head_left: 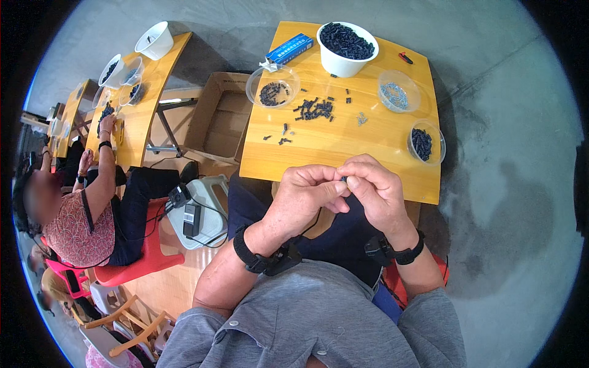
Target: Assembling small plastic components at a workstation.
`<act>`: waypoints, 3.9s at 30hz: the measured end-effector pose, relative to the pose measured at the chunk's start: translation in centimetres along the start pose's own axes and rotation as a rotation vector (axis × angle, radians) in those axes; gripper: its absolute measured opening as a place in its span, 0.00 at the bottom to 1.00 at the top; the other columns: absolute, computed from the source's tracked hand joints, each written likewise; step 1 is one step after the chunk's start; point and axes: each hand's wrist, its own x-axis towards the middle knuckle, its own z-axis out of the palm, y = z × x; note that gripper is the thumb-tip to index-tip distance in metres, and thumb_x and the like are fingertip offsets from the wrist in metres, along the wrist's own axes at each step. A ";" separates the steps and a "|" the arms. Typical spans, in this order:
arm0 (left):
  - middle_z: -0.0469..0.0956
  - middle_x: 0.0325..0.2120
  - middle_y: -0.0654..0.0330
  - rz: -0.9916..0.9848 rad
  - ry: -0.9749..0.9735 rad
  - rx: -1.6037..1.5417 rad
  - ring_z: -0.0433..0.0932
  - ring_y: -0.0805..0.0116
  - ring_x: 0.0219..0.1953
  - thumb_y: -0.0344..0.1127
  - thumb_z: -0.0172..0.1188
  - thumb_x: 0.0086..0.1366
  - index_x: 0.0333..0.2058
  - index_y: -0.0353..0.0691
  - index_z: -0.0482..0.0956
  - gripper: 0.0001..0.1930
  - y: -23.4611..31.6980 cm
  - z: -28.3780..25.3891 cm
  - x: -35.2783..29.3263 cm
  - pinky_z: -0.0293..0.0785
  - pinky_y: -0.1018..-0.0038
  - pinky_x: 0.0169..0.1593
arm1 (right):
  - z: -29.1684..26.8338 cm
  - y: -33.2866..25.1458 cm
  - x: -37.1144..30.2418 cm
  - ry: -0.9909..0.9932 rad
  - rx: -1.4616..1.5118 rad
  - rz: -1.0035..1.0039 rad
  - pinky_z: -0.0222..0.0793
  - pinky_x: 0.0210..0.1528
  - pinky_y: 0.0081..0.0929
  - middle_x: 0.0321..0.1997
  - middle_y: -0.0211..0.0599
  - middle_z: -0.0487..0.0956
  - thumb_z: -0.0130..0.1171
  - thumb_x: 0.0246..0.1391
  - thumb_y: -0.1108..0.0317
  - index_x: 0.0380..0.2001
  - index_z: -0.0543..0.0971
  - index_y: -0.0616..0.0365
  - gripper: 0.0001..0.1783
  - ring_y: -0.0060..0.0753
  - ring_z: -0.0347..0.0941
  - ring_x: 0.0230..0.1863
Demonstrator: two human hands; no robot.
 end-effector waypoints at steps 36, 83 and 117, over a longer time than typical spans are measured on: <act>0.79 0.30 0.57 0.001 0.050 0.082 0.80 0.71 0.28 0.25 0.58 0.61 0.36 0.31 0.77 0.06 0.1 -0.2 0.5 0.78 0.79 0.33 | -0.1 -0.3 0.6 0.084 0.021 0.186 0.68 0.36 0.19 0.31 0.36 0.77 0.54 0.53 0.78 0.33 0.79 0.67 0.06 0.23 0.72 0.32; 0.74 0.48 0.49 -0.135 -0.039 0.099 0.78 0.72 0.36 0.24 0.54 0.61 0.40 0.30 0.78 0.09 0.2 -1.5 -0.1 0.78 0.77 0.39 | 4.9 1.1 -1.5 0.018 1.209 0.882 0.66 0.10 0.25 0.09 0.19 0.52 0.40 0.62 0.49 0.44 0.69 0.57 0.22 0.15 0.50 0.05; 0.78 0.36 0.58 -0.220 0.280 0.193 0.80 0.68 0.36 0.30 0.54 0.63 0.42 0.35 0.73 0.09 -8.3 -10.4 7.5 0.77 0.76 0.36 | -8.0 16.1 10.7 0.142 -1.063 0.223 0.69 0.40 0.42 0.33 0.47 0.76 0.53 0.50 0.70 0.34 0.77 0.59 0.08 0.51 0.73 0.37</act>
